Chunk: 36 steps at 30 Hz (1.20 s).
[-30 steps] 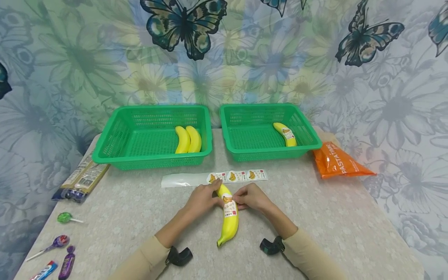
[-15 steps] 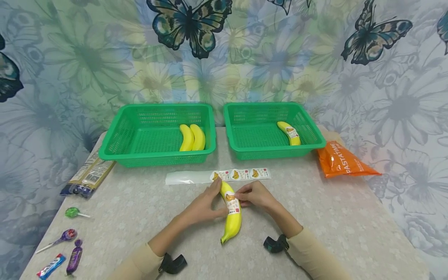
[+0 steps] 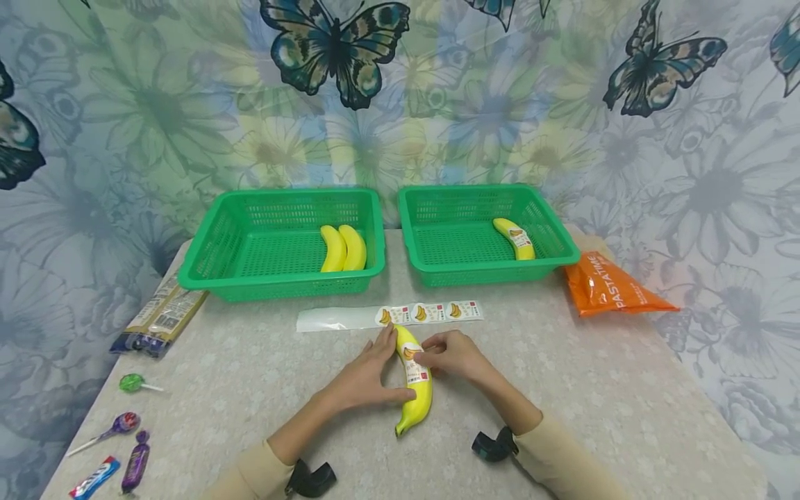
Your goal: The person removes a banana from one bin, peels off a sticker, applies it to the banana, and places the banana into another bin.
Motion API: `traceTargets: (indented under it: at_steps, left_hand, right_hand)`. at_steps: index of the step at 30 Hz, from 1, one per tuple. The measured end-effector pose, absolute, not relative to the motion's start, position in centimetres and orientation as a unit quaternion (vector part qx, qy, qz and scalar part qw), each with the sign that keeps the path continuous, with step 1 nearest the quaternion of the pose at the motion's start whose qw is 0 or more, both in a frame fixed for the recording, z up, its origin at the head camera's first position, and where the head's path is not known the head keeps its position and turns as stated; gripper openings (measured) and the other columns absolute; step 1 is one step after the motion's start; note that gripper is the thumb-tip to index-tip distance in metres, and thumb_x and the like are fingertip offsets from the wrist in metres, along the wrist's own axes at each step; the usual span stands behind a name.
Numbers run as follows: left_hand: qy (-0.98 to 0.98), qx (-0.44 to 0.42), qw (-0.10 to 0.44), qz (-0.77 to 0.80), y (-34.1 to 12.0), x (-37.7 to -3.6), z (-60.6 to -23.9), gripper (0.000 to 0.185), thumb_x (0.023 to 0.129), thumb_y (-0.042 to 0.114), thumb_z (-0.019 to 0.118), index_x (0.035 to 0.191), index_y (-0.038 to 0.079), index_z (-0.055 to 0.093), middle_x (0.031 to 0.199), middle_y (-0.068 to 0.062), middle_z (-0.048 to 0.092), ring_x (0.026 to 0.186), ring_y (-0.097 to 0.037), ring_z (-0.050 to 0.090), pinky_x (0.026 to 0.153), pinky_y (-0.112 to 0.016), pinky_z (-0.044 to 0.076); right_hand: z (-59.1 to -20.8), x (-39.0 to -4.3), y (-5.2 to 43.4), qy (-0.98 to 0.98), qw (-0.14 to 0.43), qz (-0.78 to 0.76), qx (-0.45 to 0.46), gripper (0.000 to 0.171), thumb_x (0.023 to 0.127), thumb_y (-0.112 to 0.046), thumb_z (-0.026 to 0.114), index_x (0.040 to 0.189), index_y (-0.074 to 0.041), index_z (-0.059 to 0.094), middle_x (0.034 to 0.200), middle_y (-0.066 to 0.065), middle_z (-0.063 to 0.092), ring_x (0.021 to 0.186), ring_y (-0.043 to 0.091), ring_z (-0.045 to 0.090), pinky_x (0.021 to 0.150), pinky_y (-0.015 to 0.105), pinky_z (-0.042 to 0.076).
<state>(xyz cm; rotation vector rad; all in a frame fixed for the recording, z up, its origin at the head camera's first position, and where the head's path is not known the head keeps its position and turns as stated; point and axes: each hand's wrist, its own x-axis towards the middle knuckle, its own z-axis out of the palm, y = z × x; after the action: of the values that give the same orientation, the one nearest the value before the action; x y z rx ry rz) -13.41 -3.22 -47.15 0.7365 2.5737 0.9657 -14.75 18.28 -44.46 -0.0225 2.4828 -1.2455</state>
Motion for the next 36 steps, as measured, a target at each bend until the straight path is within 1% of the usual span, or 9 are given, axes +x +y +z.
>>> traceTargets:
  at_steps: [3,6,16,21,25,29,32,34,36]
  left_hand:
    - [0.894,0.251,0.15,0.339,-3.2,-13.4,-47.1,0.118,0.074,0.065,0.073,0.155,0.003,0.015,0.165,-0.011,0.002,0.153,-0.024,0.007,0.124,-0.048,0.014]
    - [0.893,0.25,0.15,0.342,-3.2,-13.4,-47.1,0.118,0.074,0.065,0.073,0.156,0.003,0.015,0.165,-0.011,0.003,0.153,-0.024,0.008,0.124,-0.048,0.014]
    - [0.891,0.245,0.153,0.349,-3.4,-13.3,-47.1,0.117,0.074,0.063,0.074,0.155,0.003,0.015,0.165,-0.011,0.004,0.153,-0.025,0.009,0.124,-0.048,0.015]
    - [0.891,0.229,0.146,0.364,-3.2,-13.8,-46.8,0.115,0.077,0.062,0.072,0.157,0.008,0.01,0.166,-0.005,0.001,0.152,-0.031,0.011,0.122,-0.052,0.02]
    - [0.891,0.229,0.132,0.369,-2.6,-14.9,-45.8,0.115,0.078,0.06,0.072,0.157,0.01,0.005,0.165,-0.003,-0.001,0.151,-0.034,0.009,0.121,-0.056,0.02]
    - [0.892,0.234,0.113,0.37,-1.6,-16.6,-44.8,0.117,0.078,0.057,0.074,0.157,0.01,0.003,0.166,-0.006,0.0,0.152,-0.032,0.008,0.121,-0.055,0.02]
    - [0.888,0.226,0.099,0.388,-0.7,-18.2,-44.1,0.115,0.079,0.054,0.074,0.157,0.009,0.003,0.166,-0.008,0.001,0.153,-0.028,0.008,0.121,-0.054,0.021]
    - [0.883,0.21,0.09,0.411,-0.1,-19.3,-43.9,0.113,0.081,0.052,0.073,0.157,0.01,0.002,0.166,-0.008,0.001,0.153,-0.026,0.008,0.121,-0.052,0.022]
    - [0.875,0.192,0.084,0.436,0.4,-20.4,-43.6,0.112,0.081,0.054,0.073,0.157,0.014,0.001,0.166,-0.004,-0.001,0.153,-0.025,0.009,0.121,-0.051,0.022]
  right_hand:
    - [-44.2,-14.4,18.0,0.887,0.186,-0.423,-0.009,0.041,0.083,-0.035,0.076,0.107,-0.002,0.073,0.079,0.003,0.073,0.064,0.012,0.064,0.06,0.024,0.051]
    - [-44.2,-14.3,17.9,0.89,0.181,-0.419,-0.005,0.037,0.083,-0.035,0.076,0.101,-0.003,0.075,0.078,0.002,0.073,0.064,0.012,0.063,0.059,0.023,0.05]
    - [-44.9,-14.6,18.0,0.854,0.206,-0.477,0.026,0.034,0.081,-0.028,0.079,0.099,0.0,0.074,0.084,0.007,0.071,0.065,0.014,0.067,0.061,0.027,0.058]
    - [-44.9,-14.8,18.2,0.843,0.211,-0.494,0.029,0.032,0.081,-0.027,0.08,0.098,0.0,0.074,0.085,0.007,0.071,0.065,0.013,0.067,0.061,0.028,0.059]
    - [-44.9,-14.9,18.3,0.835,0.213,-0.507,0.022,0.03,0.082,-0.024,0.079,0.098,0.001,0.074,0.085,0.008,0.072,0.065,0.012,0.068,0.062,0.028,0.06]
    - [-45.0,-14.8,18.3,0.832,0.212,-0.513,0.014,0.028,0.083,-0.02,0.077,0.098,0.002,0.074,0.084,0.008,0.073,0.064,0.011,0.067,0.062,0.028,0.06]
    - [-45.1,-14.8,18.3,0.827,0.212,-0.52,0.011,0.033,0.082,-0.021,0.078,0.101,0.005,0.073,0.086,0.009,0.073,0.066,0.012,0.067,0.063,0.029,0.06]
    - [-45.3,-14.7,18.2,0.826,0.214,-0.522,0.01,0.037,0.081,-0.024,0.078,0.103,0.006,0.072,0.086,0.009,0.074,0.066,0.012,0.068,0.063,0.029,0.06]
    - [-45.3,-14.7,18.1,0.829,0.212,-0.518,0.008,0.041,0.081,-0.026,0.079,0.105,0.006,0.071,0.086,0.009,0.073,0.066,0.013,0.068,0.062,0.029,0.06]
